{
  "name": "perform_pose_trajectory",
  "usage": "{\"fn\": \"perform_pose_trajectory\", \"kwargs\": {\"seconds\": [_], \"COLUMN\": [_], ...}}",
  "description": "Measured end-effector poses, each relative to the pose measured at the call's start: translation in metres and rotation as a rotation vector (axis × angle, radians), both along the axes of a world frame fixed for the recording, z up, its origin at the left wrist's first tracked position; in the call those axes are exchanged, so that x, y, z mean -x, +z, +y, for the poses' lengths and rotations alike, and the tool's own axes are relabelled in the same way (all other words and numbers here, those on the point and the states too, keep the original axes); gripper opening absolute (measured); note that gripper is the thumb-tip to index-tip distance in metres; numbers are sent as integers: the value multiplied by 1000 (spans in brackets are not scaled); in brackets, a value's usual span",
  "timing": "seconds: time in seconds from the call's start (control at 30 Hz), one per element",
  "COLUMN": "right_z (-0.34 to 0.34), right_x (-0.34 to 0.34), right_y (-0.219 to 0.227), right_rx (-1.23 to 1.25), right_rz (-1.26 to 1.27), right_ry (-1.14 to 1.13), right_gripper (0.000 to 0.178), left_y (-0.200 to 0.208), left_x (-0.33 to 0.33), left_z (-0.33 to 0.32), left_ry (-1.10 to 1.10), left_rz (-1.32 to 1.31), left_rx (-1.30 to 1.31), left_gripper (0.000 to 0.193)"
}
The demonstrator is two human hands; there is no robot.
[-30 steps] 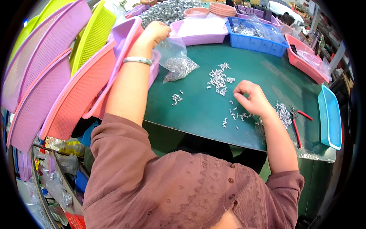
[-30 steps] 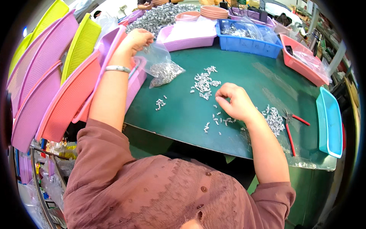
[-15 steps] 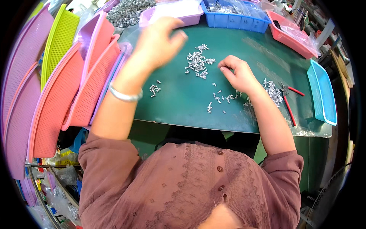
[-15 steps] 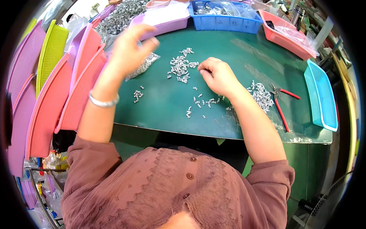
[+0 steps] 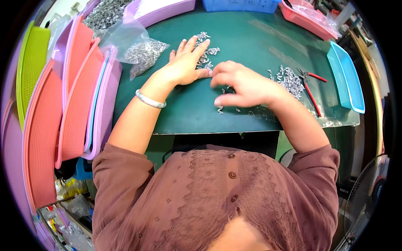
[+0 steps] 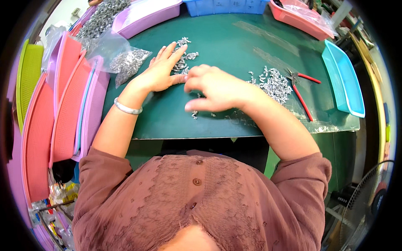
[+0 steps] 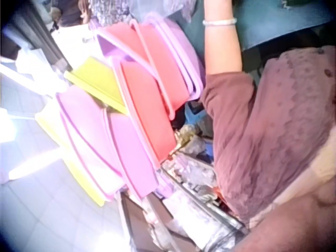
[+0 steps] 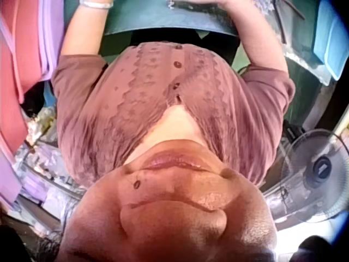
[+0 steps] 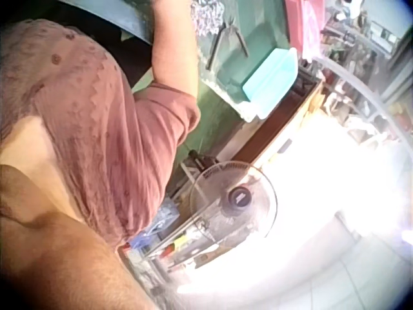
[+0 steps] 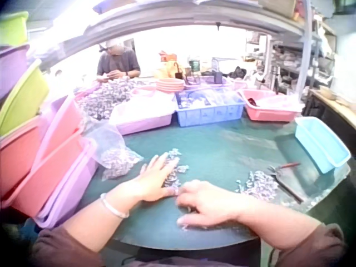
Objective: The person sits at a green workbench and repeatedly picks up small silver metal pieces, joining them together by hand. They occasionally gather scattered pieces from the table surface and continue the assembly process throughout the video.
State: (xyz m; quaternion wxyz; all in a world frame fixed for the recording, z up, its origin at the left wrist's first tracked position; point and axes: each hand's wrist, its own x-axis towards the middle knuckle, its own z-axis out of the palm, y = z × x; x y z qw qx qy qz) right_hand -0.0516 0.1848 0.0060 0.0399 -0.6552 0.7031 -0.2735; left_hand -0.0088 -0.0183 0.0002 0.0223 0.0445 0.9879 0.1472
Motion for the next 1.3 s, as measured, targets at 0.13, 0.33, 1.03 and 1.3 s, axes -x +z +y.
{"fn": "perform_pose_trajectory", "kwargs": {"seconds": [0.13,0.33,1.03,1.3], "right_z": [4,14,53,-50], "right_x": [-32,-33,14,95], "right_y": [1,-19,8,-10], "right_rx": [-53,61,-61,18], "right_rz": [128,394,497,100], "right_ry": [-26,-172,-504,-309], "right_gripper": [36,10,9,31], "left_y": [-9,-17,-14,-11], "left_x": [6,24,12,-7], "left_z": [3,11,28,24], "left_ry": [15,29,-218,-57], "left_rz": [44,117,176,198], "left_rx": [23,-2,-49,-24], "left_gripper": [83,85,58,82]}}
